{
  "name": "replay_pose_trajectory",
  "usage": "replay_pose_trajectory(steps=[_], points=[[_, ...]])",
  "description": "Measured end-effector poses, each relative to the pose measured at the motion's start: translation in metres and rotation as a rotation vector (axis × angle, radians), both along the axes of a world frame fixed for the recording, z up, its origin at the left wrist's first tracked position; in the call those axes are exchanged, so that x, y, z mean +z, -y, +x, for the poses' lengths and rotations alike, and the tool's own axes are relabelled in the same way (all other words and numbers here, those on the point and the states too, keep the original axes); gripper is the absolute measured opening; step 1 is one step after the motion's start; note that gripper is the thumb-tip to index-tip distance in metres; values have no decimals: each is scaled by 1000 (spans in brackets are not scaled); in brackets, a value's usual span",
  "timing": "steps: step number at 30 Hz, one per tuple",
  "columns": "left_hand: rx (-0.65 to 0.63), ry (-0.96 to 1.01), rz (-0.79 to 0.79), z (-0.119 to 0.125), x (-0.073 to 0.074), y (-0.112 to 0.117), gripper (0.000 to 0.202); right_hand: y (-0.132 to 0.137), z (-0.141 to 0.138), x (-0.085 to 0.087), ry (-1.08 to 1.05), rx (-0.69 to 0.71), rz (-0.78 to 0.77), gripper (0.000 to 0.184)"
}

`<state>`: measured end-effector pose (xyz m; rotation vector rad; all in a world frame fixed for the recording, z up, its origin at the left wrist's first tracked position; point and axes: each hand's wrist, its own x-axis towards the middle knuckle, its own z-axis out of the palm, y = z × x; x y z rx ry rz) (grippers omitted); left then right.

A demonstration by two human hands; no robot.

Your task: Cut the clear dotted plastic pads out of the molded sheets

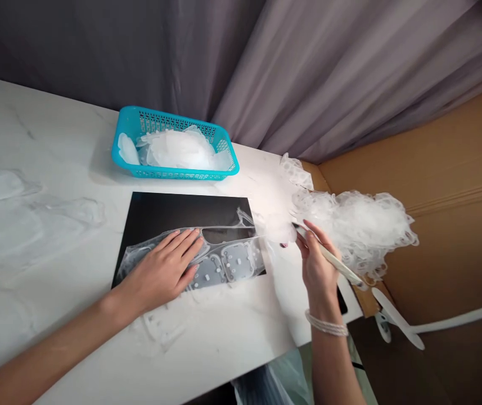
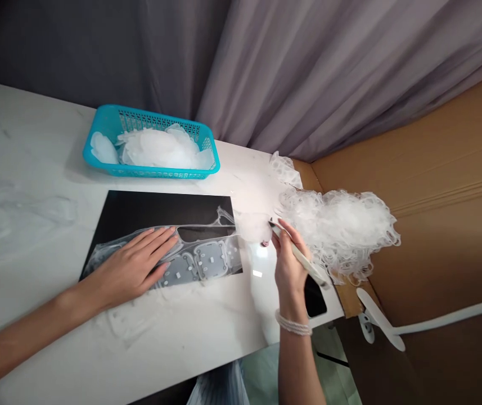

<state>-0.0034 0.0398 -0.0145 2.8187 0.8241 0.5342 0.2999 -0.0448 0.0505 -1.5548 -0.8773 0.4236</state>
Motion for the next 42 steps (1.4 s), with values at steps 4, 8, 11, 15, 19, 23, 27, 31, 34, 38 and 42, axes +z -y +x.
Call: replay_pose_trajectory(steps=[4, 8, 11, 15, 19, 23, 27, 31, 34, 38, 42], points=[[54, 76, -244, 8, 24, -2, 51, 17, -17, -5, -32, 23, -14, 23], [196, 336, -846, 31, 55, -11, 55, 20, -81, -3, 334, 327, 1, 29], [211, 473, -1386, 50, 57, -18, 60, 21, -103, 3, 617, 731, 93, 38], [174, 501, -1423, 57, 42, -20, 35, 19, -91, 5, 510, 602, 112, 78], [155, 475, -1269, 55, 40, -17, 26, -8, -70, 3, 297, 222, -162, 60], [165, 428, -1018, 56, 48, -11, 26, -46, -64, -5, 340, 428, -328, 36], [193, 435, -793, 54, 53, 2, 24, -60, -60, -15, 317, 432, -308, 34], [271, 655, -533, 43, 64, 9, 23, -57, -49, -21, 373, 292, -245, 28], [387, 801, -761, 34, 81, -1, 23, -55, -47, -21, 400, 266, -210, 28], [375, 977, -1346, 29, 98, -21, 30, -56, -58, -6, 382, 263, -176, 35], [391, 1059, -1514, 27, 100, -28, 27, -55, -77, 17, -37, 483, -102, 36]])
